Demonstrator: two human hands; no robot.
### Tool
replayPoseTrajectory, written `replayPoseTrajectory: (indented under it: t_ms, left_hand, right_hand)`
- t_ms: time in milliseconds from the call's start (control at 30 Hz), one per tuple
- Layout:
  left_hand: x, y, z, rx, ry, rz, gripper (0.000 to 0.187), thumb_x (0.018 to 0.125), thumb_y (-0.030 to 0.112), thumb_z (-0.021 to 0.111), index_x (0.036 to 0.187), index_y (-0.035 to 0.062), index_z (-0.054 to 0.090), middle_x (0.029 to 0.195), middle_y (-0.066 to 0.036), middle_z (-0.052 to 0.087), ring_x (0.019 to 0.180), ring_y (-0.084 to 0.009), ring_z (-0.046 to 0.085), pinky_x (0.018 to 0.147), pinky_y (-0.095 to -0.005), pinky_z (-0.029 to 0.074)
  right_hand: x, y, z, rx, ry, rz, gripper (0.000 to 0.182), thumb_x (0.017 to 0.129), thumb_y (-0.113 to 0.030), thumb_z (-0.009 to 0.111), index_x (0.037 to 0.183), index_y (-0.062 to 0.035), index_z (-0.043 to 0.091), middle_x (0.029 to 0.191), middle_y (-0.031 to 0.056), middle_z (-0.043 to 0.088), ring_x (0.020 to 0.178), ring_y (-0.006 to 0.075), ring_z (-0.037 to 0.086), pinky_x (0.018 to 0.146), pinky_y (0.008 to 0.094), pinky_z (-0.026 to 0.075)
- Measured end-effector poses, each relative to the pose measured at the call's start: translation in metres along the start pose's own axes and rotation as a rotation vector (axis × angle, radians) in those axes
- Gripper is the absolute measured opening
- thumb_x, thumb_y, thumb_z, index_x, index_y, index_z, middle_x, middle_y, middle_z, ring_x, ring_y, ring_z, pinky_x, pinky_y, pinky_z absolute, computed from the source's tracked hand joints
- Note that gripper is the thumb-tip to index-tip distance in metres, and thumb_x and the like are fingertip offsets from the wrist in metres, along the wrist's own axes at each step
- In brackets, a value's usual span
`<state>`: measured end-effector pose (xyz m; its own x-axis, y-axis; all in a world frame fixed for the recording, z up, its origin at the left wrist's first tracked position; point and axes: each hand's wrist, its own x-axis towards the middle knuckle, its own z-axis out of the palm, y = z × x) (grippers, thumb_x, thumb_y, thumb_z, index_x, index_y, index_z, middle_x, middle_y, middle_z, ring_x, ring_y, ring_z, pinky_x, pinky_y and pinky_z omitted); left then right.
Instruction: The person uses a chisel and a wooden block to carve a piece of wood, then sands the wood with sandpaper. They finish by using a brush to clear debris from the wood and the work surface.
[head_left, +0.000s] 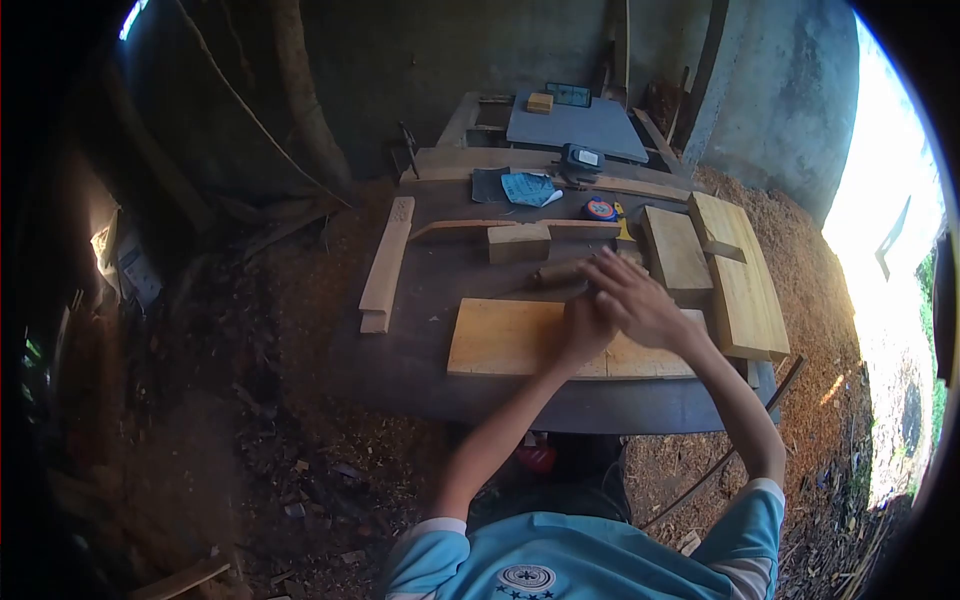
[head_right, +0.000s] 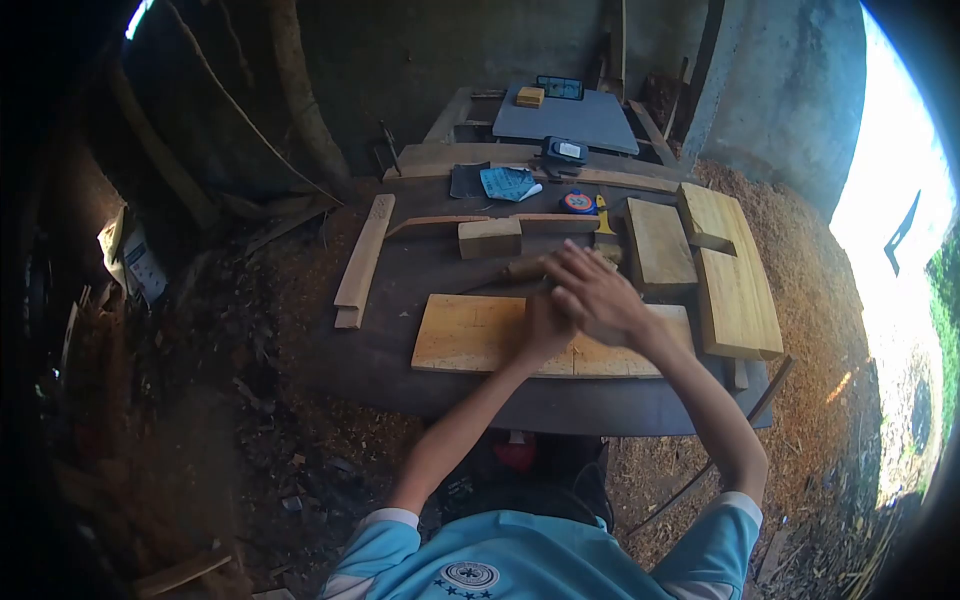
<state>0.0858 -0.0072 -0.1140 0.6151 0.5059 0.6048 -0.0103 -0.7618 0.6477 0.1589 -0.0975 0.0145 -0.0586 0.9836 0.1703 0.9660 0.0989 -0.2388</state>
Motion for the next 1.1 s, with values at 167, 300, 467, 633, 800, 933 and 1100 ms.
replayPoseTrajectory:
  t_ms: [167,300,467,633,800,933,1100]
  left_hand:
    - [0.01,0.033,-0.034,-0.495,-0.15,-0.264,0.05,0.078,0.015,0.064,0.122,-0.001,0.045,0.115,-0.021,0.055,0.106,-0.0303,0.057,0.085,-0.0373,0.046]
    - [0.01,0.024,-0.017,-0.285,0.086,-0.066,0.044,0.078,0.014,0.064,0.117,-0.0026,0.051,0.102,-0.022,0.061,0.097,-0.0305,0.062,0.078,-0.0356,0.049]
    - [0.011,0.026,-0.021,-0.369,0.026,-0.114,0.044,0.076,0.012,0.067,0.115,-0.0015,0.054,0.097,-0.023,0.063,0.096,-0.0311,0.063,0.076,-0.0349,0.05]
    - [0.009,0.033,-0.024,-0.376,-0.02,-0.172,0.045,0.076,0.014,0.068,0.117,0.0011,0.052,0.103,-0.02,0.063,0.098,-0.0308,0.062,0.077,-0.0364,0.05]
    - [0.001,0.001,-0.004,-0.263,0.172,0.056,0.04,0.077,0.012,0.067,0.112,-0.0011,0.054,0.094,-0.016,0.063,0.09,-0.0267,0.063,0.078,-0.0335,0.049]
    - [0.008,0.026,-0.017,-0.126,0.143,0.034,0.04,0.075,0.015,0.069,0.108,-0.004,0.057,0.091,-0.016,0.066,0.084,-0.0264,0.066,0.073,-0.0325,0.05]
    - [0.01,0.048,-0.036,-0.352,-0.069,-0.241,0.044,0.077,0.015,0.068,0.114,-0.0043,0.054,0.107,-0.02,0.062,0.101,-0.0266,0.061,0.085,-0.0353,0.046]
  right_hand:
    - [0.015,0.048,-0.001,0.048,0.079,0.192,0.052,0.096,-0.038,0.028,0.134,-0.0038,0.039,0.136,0.0181,0.04,0.135,0.0308,0.023,0.113,0.0429,0.018]
    - [0.004,-0.007,-0.004,0.088,-0.059,-0.127,0.053,0.097,-0.039,0.027,0.132,-0.0021,0.041,0.135,0.0194,0.041,0.134,0.032,0.026,0.112,0.041,0.02]
    - [-0.007,-0.003,0.018,-0.038,-0.005,-0.106,0.056,0.097,-0.04,0.025,0.133,0.0015,0.037,0.14,0.02,0.034,0.135,0.0303,0.025,0.113,0.0409,0.017]
    - [0.002,0.048,0.017,-0.129,0.064,0.022,0.055,0.096,-0.039,0.027,0.135,-0.001,0.036,0.142,0.0179,0.033,0.136,0.0289,0.021,0.113,0.0404,0.016]
    - [-0.005,0.012,0.002,0.135,-0.067,-0.14,0.051,0.092,-0.028,0.035,0.137,-0.0053,0.035,0.143,0.0127,0.033,0.137,0.0279,0.022,0.114,0.041,0.017]
    - [-0.003,0.014,0.009,0.042,0.013,-0.008,0.05,0.089,-0.02,0.037,0.137,-0.0048,0.036,0.141,0.0151,0.036,0.136,0.0306,0.023,0.113,0.0438,0.019]
    - [0.008,0.054,0.005,0.162,0.187,-0.014,0.046,0.085,-0.013,0.043,0.13,-0.0016,0.045,0.137,0.0148,0.042,0.133,0.032,0.029,0.111,0.0427,0.025]
